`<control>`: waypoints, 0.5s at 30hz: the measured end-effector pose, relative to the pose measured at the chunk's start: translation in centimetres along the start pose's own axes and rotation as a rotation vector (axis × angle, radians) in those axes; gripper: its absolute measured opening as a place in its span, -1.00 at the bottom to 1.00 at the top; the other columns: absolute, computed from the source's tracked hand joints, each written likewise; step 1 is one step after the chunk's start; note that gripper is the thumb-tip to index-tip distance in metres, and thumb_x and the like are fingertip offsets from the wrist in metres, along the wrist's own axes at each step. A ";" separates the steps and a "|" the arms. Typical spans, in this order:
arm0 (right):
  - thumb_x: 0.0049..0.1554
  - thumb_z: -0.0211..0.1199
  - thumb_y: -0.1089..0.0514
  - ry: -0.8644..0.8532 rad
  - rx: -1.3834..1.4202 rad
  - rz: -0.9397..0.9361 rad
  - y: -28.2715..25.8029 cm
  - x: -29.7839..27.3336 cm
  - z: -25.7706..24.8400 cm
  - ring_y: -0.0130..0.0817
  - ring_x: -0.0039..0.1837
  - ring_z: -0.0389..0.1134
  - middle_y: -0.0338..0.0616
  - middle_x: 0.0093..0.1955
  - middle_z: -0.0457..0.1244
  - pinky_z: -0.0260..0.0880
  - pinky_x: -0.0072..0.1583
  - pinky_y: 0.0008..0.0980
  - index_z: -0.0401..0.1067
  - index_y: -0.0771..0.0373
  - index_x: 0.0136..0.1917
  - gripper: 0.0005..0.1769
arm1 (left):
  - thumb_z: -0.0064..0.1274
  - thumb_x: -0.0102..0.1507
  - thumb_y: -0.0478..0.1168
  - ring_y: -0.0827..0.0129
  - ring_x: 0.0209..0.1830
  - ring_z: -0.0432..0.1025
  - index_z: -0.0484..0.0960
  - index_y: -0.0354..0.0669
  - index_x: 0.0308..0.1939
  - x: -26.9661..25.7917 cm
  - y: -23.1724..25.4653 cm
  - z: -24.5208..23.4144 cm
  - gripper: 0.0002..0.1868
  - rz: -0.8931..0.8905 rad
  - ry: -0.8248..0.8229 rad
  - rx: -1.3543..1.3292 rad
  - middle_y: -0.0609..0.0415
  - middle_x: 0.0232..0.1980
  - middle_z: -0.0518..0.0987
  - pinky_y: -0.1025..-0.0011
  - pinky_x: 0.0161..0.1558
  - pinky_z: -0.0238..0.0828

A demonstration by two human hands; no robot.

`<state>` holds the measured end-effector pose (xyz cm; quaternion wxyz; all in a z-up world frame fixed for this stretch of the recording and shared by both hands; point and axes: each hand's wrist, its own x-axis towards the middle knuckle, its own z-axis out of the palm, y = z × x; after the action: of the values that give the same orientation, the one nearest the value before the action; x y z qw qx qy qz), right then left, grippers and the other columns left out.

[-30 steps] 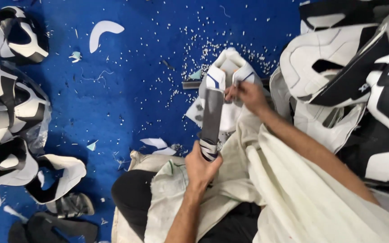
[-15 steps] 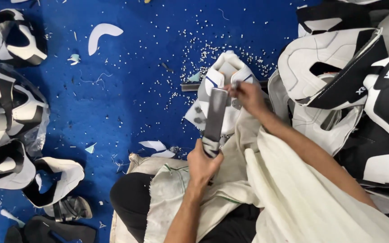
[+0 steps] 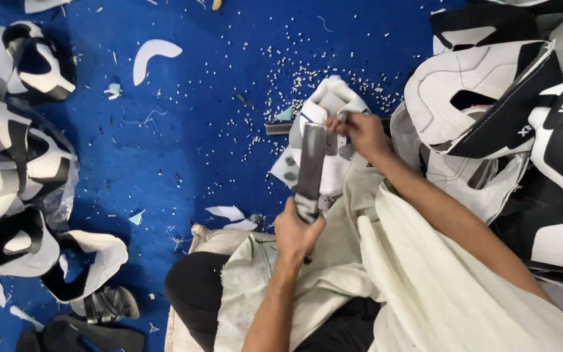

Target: The person sits on the floor of a shoe workshop surrounded by piles of shoe upper components. They hold a shoe upper on a small board, hammer it with a hammer held in one hand, and use a small blade in the other hand to trim the edges, then set the piece aside and pick up the next upper.

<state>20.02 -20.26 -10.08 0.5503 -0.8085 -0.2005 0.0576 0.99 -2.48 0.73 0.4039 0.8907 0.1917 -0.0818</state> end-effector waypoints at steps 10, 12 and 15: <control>0.28 0.03 0.43 0.032 0.182 0.048 -4.1 1.2 -1.3 -0.35 0.06 0.50 -0.04 0.04 0.44 0.48 0.05 -0.41 0.43 0.42 0.07 -0.83 | 0.29 -0.02 -0.17 0.05 -0.44 0.54 0.46 -0.22 -0.22 -1.0 5.4 -4.2 -0.59 0.463 0.328 -0.188 -0.06 -0.40 0.57 0.24 -0.28 0.52; 0.27 0.05 0.44 0.029 0.031 -0.079 -5.4 0.9 -1.5 -0.32 0.04 0.50 0.00 0.04 0.44 0.48 0.04 -0.39 0.47 0.44 0.14 -0.77 | 0.28 -0.03 -0.21 -0.01 -0.41 0.51 0.44 -0.09 -0.40 0.3 3.0 -2.1 -0.71 0.507 0.323 -0.005 -0.05 -0.44 0.55 0.22 -0.25 0.50; 0.12 0.04 0.45 0.018 -0.191 -0.244 -2.5 0.2 -1.0 -0.19 0.05 0.48 0.15 0.04 0.41 0.49 0.02 -0.31 0.47 0.48 0.22 -0.59 | 0.31 -0.04 -0.16 -0.15 -0.27 0.56 0.55 -0.32 0.03 0.7 1.0 -0.4 -0.41 0.158 0.093 -0.088 -0.23 -0.27 0.64 0.11 -0.25 0.50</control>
<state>19.86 -20.28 -7.35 0.4757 -0.8272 -0.2969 -0.0361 2.08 -2.61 1.43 0.4387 0.8872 0.1429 0.0003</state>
